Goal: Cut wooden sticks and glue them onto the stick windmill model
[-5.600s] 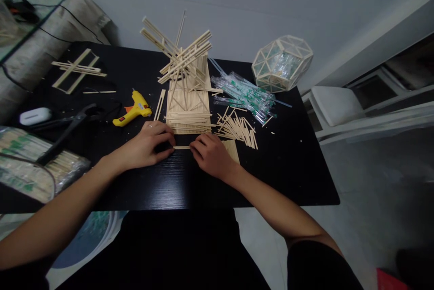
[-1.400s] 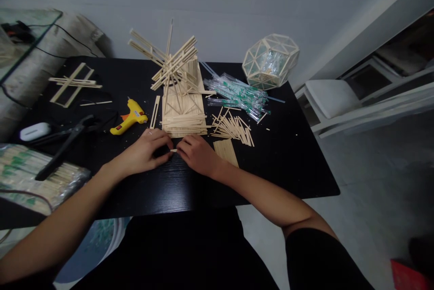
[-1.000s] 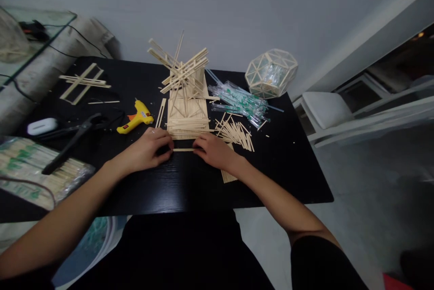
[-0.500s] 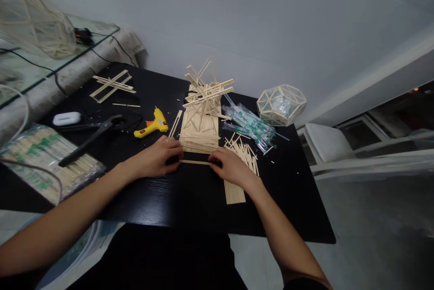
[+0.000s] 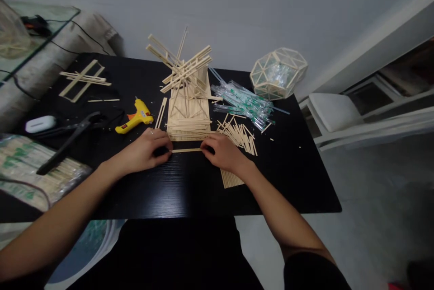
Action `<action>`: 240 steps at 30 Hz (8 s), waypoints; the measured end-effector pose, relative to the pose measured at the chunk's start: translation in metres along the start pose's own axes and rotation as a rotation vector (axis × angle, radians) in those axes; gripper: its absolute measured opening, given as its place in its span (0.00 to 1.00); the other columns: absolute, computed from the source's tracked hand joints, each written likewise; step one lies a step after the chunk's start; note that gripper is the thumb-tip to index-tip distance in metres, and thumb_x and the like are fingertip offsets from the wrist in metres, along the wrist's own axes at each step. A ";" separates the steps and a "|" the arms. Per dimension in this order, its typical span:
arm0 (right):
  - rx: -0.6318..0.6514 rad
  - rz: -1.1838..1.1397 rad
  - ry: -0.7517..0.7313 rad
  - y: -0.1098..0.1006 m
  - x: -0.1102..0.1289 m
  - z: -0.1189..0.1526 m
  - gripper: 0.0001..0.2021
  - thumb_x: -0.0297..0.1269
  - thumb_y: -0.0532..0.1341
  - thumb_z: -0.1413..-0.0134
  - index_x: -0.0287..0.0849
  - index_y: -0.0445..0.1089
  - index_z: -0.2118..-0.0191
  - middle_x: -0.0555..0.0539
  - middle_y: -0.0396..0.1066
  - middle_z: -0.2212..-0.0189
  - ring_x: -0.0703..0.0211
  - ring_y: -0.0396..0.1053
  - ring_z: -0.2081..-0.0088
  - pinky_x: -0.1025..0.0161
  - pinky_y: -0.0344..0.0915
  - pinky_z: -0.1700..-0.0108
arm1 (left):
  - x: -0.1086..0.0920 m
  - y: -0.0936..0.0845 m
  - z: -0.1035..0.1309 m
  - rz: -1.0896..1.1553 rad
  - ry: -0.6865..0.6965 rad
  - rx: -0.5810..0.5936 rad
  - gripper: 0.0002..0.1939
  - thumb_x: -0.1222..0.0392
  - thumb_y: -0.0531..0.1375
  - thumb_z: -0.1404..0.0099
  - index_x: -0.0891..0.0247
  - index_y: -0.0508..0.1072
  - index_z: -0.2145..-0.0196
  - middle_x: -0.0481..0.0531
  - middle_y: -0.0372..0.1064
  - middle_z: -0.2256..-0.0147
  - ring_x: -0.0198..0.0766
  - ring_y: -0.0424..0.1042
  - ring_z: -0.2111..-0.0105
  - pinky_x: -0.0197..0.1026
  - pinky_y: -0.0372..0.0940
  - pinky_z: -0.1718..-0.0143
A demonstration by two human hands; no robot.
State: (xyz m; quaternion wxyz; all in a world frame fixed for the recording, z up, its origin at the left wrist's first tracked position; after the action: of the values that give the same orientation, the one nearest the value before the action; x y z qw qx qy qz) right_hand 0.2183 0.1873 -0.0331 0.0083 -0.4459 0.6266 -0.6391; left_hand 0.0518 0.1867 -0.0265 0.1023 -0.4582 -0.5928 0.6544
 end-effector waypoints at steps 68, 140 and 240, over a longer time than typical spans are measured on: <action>-0.145 0.012 -0.127 0.011 0.035 0.000 0.11 0.36 0.57 0.26 0.41 0.76 0.56 0.42 0.77 0.61 0.53 0.73 0.58 0.54 0.70 0.50 | -0.026 -0.005 -0.005 0.011 0.148 -0.178 0.11 0.52 0.60 0.24 0.62 0.76 0.58 0.53 0.76 0.62 0.42 0.74 0.61 0.46 0.65 0.58; -0.109 -0.125 -0.092 0.018 0.027 0.001 0.08 0.37 0.58 0.26 0.41 0.74 0.55 0.44 0.77 0.60 0.56 0.75 0.58 0.57 0.72 0.51 | -0.014 -0.018 0.002 0.032 0.067 -0.237 0.08 0.61 0.57 0.25 0.62 0.72 0.64 0.51 0.68 0.67 0.39 0.69 0.65 0.41 0.65 0.62; -0.317 -0.719 0.383 -0.003 -0.048 0.002 0.20 0.56 0.69 0.43 0.42 0.74 0.64 0.52 0.70 0.76 0.65 0.65 0.77 0.65 0.63 0.76 | 0.013 -0.043 0.012 0.038 -0.082 -0.457 0.10 0.57 0.58 0.24 0.61 0.74 0.49 0.54 0.76 0.58 0.40 0.76 0.61 0.43 0.72 0.57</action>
State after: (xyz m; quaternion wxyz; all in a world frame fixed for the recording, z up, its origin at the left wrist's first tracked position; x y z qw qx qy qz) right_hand 0.2495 0.2140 -0.0583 -0.3996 -0.5048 0.5121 -0.5686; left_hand 0.0180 0.1993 0.0034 -0.0409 -0.4535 -0.7204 0.5231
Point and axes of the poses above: each hand's wrist, its own z-axis away from the middle knuckle, its own y-axis out of the palm, x = y × z, the point moved 10 cm from there along -z, towards the middle knuckle
